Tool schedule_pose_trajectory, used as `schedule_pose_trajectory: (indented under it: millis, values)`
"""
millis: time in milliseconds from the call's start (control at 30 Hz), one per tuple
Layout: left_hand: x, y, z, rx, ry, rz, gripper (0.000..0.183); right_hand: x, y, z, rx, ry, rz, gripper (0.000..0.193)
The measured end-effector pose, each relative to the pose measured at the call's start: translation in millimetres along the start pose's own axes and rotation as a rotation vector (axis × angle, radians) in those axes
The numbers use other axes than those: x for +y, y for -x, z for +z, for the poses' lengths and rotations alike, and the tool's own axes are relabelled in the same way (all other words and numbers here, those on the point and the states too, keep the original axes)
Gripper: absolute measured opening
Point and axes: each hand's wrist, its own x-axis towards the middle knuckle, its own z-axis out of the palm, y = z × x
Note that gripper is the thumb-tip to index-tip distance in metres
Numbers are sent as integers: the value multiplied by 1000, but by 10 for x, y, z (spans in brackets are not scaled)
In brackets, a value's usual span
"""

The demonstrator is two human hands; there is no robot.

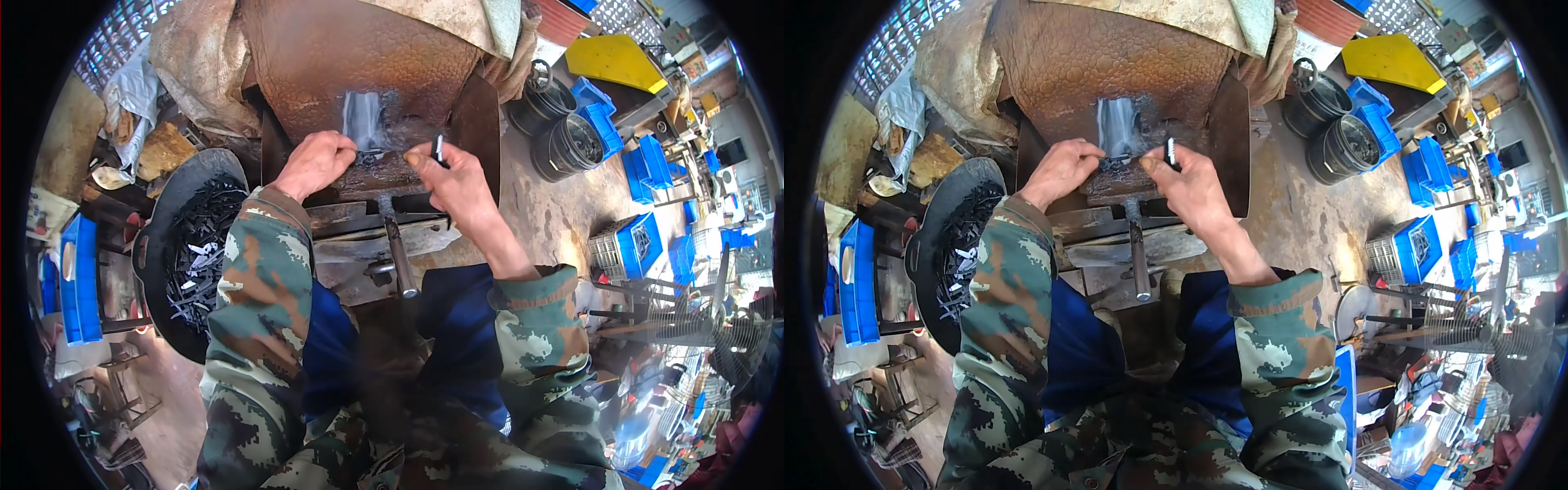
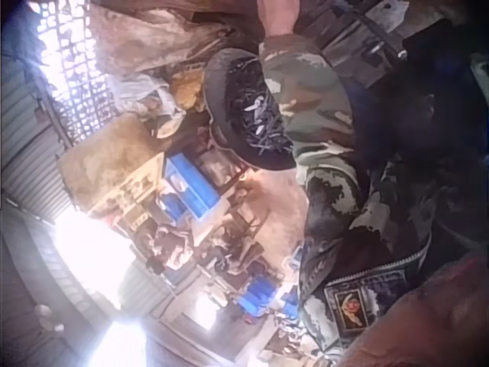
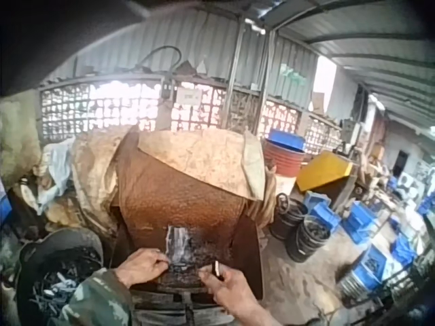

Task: Assembling small metal components using a fixture on a workbench.

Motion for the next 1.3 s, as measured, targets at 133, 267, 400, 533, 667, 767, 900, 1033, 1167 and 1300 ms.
schedule_pose_trajectory:
  millis: [133, 267, 400, 533, 667, 767, 900, 1033, 1167, 1300]
  values:
    - [-127, -12, -53, 110, 36, -67, 31, 219, 183, -45, -136, 379, -281, 19]
    - [-255, -7, -66, 85, 115, -324, 46, 466, 363, -90, -341, 717, -763, 35]
    - [-203, 56, -117, 75, 98, -410, 48, 537, 507, 60, -390, 887, -716, 46]
    - [-185, 66, -110, 210, 226, -457, 44, 516, 449, 45, -443, 895, -638, 49]
    - [-304, -93, -92, 436, 491, -391, 39, 318, 268, 88, -167, 615, -857, 39]
    - [-309, -158, -114, 707, 751, -399, 44, 115, 132, 213, -70, 501, -574, 35]
    - [-512, -229, -174, 662, 1514, -529, 77, -73, -190, 435, 78, 218, -354, 26]
    - [-484, -399, -195, 669, 1962, -549, 92, -175, -523, 380, 167, 125, -417, 21]
    - [-456, -478, -190, 673, 2037, -526, 98, -335, -816, 385, 236, 128, -433, 20]
    - [-583, -540, -72, 641, 2135, -513, 98, -375, -1161, 387, 256, 116, -418, 20]
